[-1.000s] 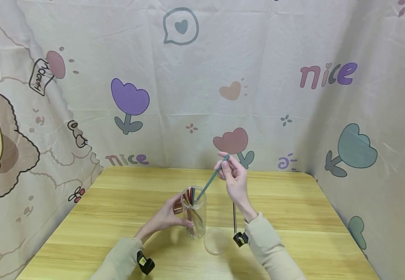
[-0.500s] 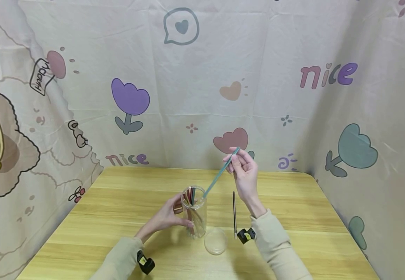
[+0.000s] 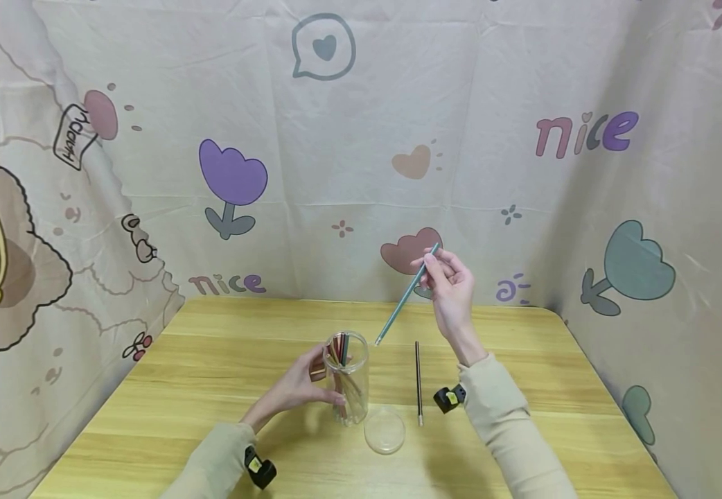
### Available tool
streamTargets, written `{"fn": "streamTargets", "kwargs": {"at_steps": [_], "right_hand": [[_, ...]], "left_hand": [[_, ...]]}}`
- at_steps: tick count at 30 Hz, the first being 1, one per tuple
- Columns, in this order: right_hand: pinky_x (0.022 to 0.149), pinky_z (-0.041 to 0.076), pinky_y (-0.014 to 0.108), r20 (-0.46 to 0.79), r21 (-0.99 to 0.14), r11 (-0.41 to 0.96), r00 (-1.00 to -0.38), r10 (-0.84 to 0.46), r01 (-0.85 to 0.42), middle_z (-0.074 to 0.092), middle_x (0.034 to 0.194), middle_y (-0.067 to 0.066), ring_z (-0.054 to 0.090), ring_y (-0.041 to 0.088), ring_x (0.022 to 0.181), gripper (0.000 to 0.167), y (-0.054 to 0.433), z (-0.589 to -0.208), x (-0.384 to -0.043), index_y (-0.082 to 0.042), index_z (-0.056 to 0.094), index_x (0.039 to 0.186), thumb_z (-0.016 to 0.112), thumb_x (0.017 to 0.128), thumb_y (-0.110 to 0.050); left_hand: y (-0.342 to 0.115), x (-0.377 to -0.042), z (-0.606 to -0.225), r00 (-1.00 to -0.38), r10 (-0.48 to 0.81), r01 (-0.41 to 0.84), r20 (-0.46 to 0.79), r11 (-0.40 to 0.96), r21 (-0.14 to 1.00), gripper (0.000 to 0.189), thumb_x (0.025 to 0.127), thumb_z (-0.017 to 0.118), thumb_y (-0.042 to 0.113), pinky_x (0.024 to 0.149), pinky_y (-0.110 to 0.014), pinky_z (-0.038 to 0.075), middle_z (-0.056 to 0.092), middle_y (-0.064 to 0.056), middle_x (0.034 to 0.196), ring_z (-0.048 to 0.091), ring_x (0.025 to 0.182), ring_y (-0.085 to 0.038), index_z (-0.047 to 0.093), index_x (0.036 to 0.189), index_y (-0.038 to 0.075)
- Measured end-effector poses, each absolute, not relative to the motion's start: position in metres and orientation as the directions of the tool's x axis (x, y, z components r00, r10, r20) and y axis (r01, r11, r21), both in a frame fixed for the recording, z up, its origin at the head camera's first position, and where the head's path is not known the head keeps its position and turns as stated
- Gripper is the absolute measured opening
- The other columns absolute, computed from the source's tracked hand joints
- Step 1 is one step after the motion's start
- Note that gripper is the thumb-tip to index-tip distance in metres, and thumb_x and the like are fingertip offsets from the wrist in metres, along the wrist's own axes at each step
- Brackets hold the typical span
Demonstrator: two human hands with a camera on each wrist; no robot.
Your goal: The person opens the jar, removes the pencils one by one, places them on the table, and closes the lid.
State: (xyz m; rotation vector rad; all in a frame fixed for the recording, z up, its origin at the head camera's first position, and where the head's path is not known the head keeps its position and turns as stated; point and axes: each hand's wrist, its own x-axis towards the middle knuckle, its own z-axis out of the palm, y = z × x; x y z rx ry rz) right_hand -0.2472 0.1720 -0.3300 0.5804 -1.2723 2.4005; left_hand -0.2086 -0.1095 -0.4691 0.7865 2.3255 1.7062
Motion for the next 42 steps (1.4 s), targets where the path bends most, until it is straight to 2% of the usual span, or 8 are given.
{"fn": "streamTargets", "kwargs": {"at_steps": [4, 11, 16, 24, 32, 35, 42], "right_hand": [[0.053, 0.050, 0.015, 0.481, -0.747, -0.466, -0.869, 0.115, -0.475, 0.078, 0.082, 0.005, 0.061, 0.010, 0.064, 0.007, 0.177, -0.329, -0.253, -0.005, 0.069, 0.100, 0.065, 0.096, -0.002], [0.052, 0.051, 0.014, 0.418, -0.842, -0.362, -0.908, 0.031, -0.400, 0.078, 0.079, 0.001, 0.065, 0.007, 0.062, 0.016, 0.188, -0.340, -0.265, -0.009, 0.072, 0.098, 0.062, 0.096, 0.003], [0.051, 0.050, 0.014, 0.393, -0.883, -0.278, -0.919, -0.003, -0.377, 0.078, 0.077, -0.002, 0.062, 0.005, 0.059, 0.020, 0.192, -0.351, -0.271, -0.014, 0.073, 0.094, 0.061, 0.097, 0.001], [0.053, 0.047, 0.014, 0.297, -0.951, -0.092, -0.955, -0.019, -0.294, 0.077, 0.073, -0.008, 0.058, 0.004, 0.058, 0.007, 0.198, -0.366, -0.280, -0.002, 0.069, 0.100, 0.062, 0.098, -0.005], [0.053, 0.044, 0.013, 0.174, -0.976, 0.130, -0.984, -0.020, -0.175, 0.072, 0.068, -0.018, 0.056, 0.001, 0.058, 0.018, 0.208, -0.394, -0.293, 0.008, 0.063, 0.109, 0.061, 0.099, -0.007], [0.052, 0.043, 0.012, 0.154, -0.971, 0.180, -0.988, -0.022, -0.155, 0.073, 0.069, -0.016, 0.055, 0.001, 0.058, 0.023, 0.211, -0.404, -0.295, 0.011, 0.062, 0.112, 0.061, 0.099, -0.007], [0.051, 0.045, 0.014, 0.123, -0.956, 0.265, -0.992, -0.029, -0.126, 0.074, 0.072, -0.010, 0.056, 0.003, 0.058, 0.023, 0.215, -0.422, -0.296, 0.010, 0.064, 0.112, 0.061, 0.099, -0.008]], "left_hand": [[-0.109, -0.210, -0.470, -0.845, 0.500, 0.331, 0.190, 0.211, 0.920, 0.083, 0.070, 0.092, 0.014, 0.114, -0.052, 0.047, 0.061, -0.020, 0.137, 0.057, 0.132, -0.042, 0.049, 0.140, 0.004], [-0.109, -0.210, -0.471, -0.851, 0.495, 0.320, 0.175, 0.225, 0.921, 0.081, 0.070, 0.092, 0.016, 0.115, -0.051, 0.046, 0.061, -0.018, 0.137, 0.057, 0.132, -0.040, 0.049, 0.138, 0.006], [-0.109, -0.209, -0.471, -0.845, 0.501, 0.328, 0.186, 0.212, 0.921, 0.081, 0.070, 0.092, 0.016, 0.114, -0.052, 0.047, 0.061, -0.019, 0.137, 0.057, 0.132, -0.041, 0.049, 0.139, 0.005], [-0.110, -0.208, -0.469, -0.849, 0.498, 0.315, 0.177, 0.208, 0.926, 0.084, 0.070, 0.093, 0.017, 0.115, -0.051, 0.046, 0.061, -0.017, 0.138, 0.056, 0.133, -0.039, 0.048, 0.140, 0.005], [-0.109, -0.210, -0.470, -0.836, 0.510, 0.346, 0.201, 0.207, 0.915, 0.084, 0.071, 0.092, 0.016, 0.114, -0.051, 0.048, 0.060, -0.020, 0.138, 0.056, 0.132, -0.042, 0.048, 0.141, 0.004], [-0.109, -0.210, -0.470, -0.837, 0.510, 0.340, 0.199, 0.198, 0.920, 0.084, 0.072, 0.092, 0.016, 0.114, -0.051, 0.047, 0.060, -0.021, 0.139, 0.056, 0.132, -0.043, 0.047, 0.142, 0.003], [-0.110, -0.209, -0.470, -0.844, 0.505, 0.315, 0.181, 0.193, 0.929, 0.085, 0.071, 0.092, 0.017, 0.115, -0.050, 0.046, 0.061, -0.018, 0.140, 0.056, 0.134, -0.040, 0.048, 0.142, 0.006]]}}
